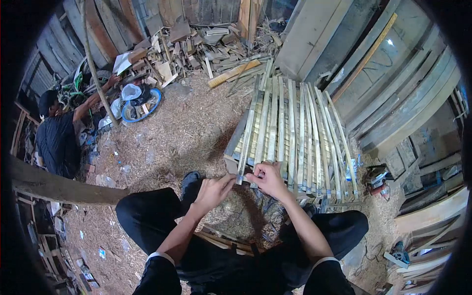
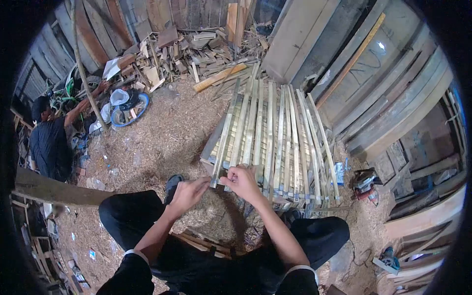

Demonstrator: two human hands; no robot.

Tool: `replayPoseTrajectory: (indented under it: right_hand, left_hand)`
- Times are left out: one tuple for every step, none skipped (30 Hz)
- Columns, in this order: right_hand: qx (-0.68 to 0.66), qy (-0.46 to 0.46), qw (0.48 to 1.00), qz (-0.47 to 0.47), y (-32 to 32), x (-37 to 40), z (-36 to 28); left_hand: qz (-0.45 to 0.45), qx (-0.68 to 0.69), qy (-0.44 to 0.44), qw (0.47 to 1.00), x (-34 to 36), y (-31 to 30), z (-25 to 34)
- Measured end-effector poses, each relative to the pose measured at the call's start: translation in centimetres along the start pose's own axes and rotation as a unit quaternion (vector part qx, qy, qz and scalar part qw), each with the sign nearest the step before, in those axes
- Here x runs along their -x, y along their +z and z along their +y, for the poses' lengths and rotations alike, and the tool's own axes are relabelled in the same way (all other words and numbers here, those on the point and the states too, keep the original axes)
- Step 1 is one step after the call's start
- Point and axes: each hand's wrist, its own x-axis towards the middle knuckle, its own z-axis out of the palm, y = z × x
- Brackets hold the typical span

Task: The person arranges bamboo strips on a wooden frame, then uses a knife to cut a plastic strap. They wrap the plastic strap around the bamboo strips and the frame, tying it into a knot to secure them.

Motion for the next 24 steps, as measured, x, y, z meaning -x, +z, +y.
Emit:
replayPoseTrajectory:
  right_hand:
    - [-0.003,-0.004,1.0,-0.001,-0.1,0.1,-0.2]
    - [-0.007,-0.009,1.0,-0.001,-0.1,0.0,-0.4]
    - [-0.005,-0.014,1.0,0.012,-0.1,0.1,-0.6]
    - [-0.006,-0.015,1.0,0.012,-0.1,0.1,-0.5]
    - [-0.031,-0.002,1.0,0.001,-0.1,0.0,-0.4]
    - [-0.056,0.011,0.998,-0.009,-0.1,0.0,-0.5]
    - [-0.056,0.011,0.998,-0.008,-0.1,0.0,-0.5]
    - [-0.034,-0.003,0.999,0.001,-0.2,0.0,-0.5]
    - [-0.012,-0.017,1.0,0.009,-0.3,0.0,-0.7]
    - [-0.012,-0.016,1.0,0.009,-0.4,0.1,-0.9]
    - [-0.006,-0.015,1.0,0.012,-0.5,0.2,-1.1]
    - [0.0,-0.015,1.0,0.014,-0.5,0.2,-1.2]
    - [-0.001,-0.015,1.0,0.013,-0.3,0.1,-1.1]
    - [0.003,-0.026,0.999,0.019,-0.2,0.0,-1.0]
    - [0.006,-0.036,0.999,0.025,-0.2,0.0,-1.0]
    - [0.005,-0.035,0.999,0.025,-0.1,0.0,-0.9]
    - [0.011,-0.035,0.999,0.025,-0.2,0.0,-0.9]
    - [0.017,-0.035,0.999,0.025,-0.2,-0.1,-0.9]
    - [0.017,-0.034,0.999,0.024,-0.2,-0.1,-0.9]
    - [0.018,-0.04,0.999,0.031,-0.1,0.0,-1.0]
    - [0.019,-0.045,0.998,0.039,-0.1,0.0,-1.1]
    - [0.02,-0.045,0.998,0.039,-0.1,0.0,-1.1]
    - [0.027,-0.043,0.998,0.042,-0.1,0.0,-1.2]
    - [0.034,-0.041,0.998,0.044,-0.1,0.0,-1.2]
  left_hand:
    - [-0.001,-0.021,-0.001,1.0,0.0,0.2,0.1]
    - [0.0,-0.02,-0.001,1.0,-0.1,0.4,0.2]
    - [0.0,-0.032,0.001,0.999,-0.2,0.4,0.3]
    - [0.0,-0.045,0.002,0.999,-0.3,0.3,0.3]
    - [0.0,-0.046,0.001,0.999,-0.3,0.2,0.3]
    - [-0.006,-0.031,0.001,1.0,-0.3,0.1,0.4]
    - [-0.012,-0.015,0.001,1.0,-0.3,0.1,0.4]
    - [-0.013,-0.014,0.003,1.0,-0.4,0.1,0.3]
    - [-0.007,-0.01,0.003,1.0,-0.5,0.3,0.3]
    - [-0.002,-0.007,0.003,1.0,-0.4,0.4,0.3]
    - [-0.003,-0.006,0.002,1.0,-0.3,0.5,0.2]
    - [-0.001,0.012,-0.007,1.0,-0.4,0.5,0.2]
    - [0.001,0.029,-0.016,0.999,-0.5,0.5,0.2]
    - [0.001,0.029,-0.017,0.999,-0.5,0.5,0.1]
    - [-0.01,0.038,-0.038,0.998,-0.5,0.5,0.1]
    - [-0.022,0.046,-0.059,0.997,-0.5,0.5,0.0]
    - [-0.022,0.046,-0.06,0.997,-0.5,0.5,0.1]
    - [-0.024,0.069,-0.075,0.995,-0.5,0.5,0.2]
    - [-0.025,0.092,-0.089,0.991,-0.5,0.4,0.3]
    - [-0.025,0.093,-0.09,0.991,-0.5,0.4,0.2]
    - [-0.039,0.096,-0.107,0.989,-0.6,0.3,0.2]
    - [-0.053,0.1,-0.124,0.986,-0.7,0.3,0.2]
    - [-0.053,0.1,-0.123,0.986,-0.7,0.3,0.4]
    - [-0.053,0.08,-0.115,0.989,-0.7,0.3,0.9]
